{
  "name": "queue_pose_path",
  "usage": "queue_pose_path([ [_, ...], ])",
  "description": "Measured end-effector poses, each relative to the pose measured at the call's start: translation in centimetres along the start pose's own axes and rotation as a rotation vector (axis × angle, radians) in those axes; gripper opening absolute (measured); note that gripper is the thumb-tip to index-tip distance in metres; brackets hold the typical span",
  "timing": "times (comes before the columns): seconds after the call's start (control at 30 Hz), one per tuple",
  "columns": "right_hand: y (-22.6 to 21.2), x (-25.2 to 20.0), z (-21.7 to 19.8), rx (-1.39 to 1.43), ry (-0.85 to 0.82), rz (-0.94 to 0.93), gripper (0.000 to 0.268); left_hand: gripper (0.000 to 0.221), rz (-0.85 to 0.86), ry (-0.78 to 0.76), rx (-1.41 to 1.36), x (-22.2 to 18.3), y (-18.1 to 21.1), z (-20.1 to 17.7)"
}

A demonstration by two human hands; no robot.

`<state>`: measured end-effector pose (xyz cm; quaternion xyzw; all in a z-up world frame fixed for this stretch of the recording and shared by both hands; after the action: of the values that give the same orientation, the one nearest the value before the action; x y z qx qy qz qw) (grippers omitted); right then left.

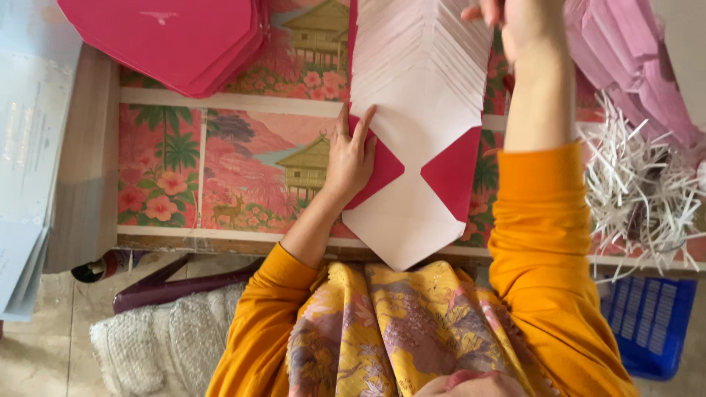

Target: The person prepares wedding invitation envelopes by hand, using a pink plastic tool to press down the flaps and then sliding invitation cards into a stack of envelopes one at a time.

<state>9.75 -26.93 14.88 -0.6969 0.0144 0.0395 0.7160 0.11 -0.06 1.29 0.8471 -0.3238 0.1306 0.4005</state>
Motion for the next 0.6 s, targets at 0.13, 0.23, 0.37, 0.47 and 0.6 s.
queue_pose_path([
  [0.13,-1.3,-6.8,4.6,-0.199,0.174,0.079,0.008,0.054,0.021,0.025,0.017,0.3,-0.1,-0.1],
  [0.23,4.1,-9.7,4.2,-0.251,0.16,0.074,0.034,0.054,-0.013,0.001,0.028,0.0,-0.5,0.5],
  [0.37,10.5,-10.3,2.5,-0.11,0.28,0.018,0.033,0.054,-0.022,-0.011,0.069,-0.1,-0.9,0.8],
  [0.47,10.9,-10.3,2.9,-0.153,0.281,0.001,0.031,0.055,-0.021,-0.001,0.058,-0.2,-0.8,0.8],
  [0.6,10.9,-10.4,3.5,-0.195,0.258,0.0,0.029,0.056,-0.025,-0.008,0.066,-0.1,-0.8,0.7],
])
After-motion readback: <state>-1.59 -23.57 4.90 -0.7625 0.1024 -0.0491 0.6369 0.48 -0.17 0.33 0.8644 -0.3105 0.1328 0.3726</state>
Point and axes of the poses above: each hand's wrist, its own x-axis towards the middle knuckle, its own z-axis out of the palm, y = z × x, the point moved 1 cm from there along x, towards the middle knuckle, and after that the axes turned 13 degrees about z, right-handed, at the moved point
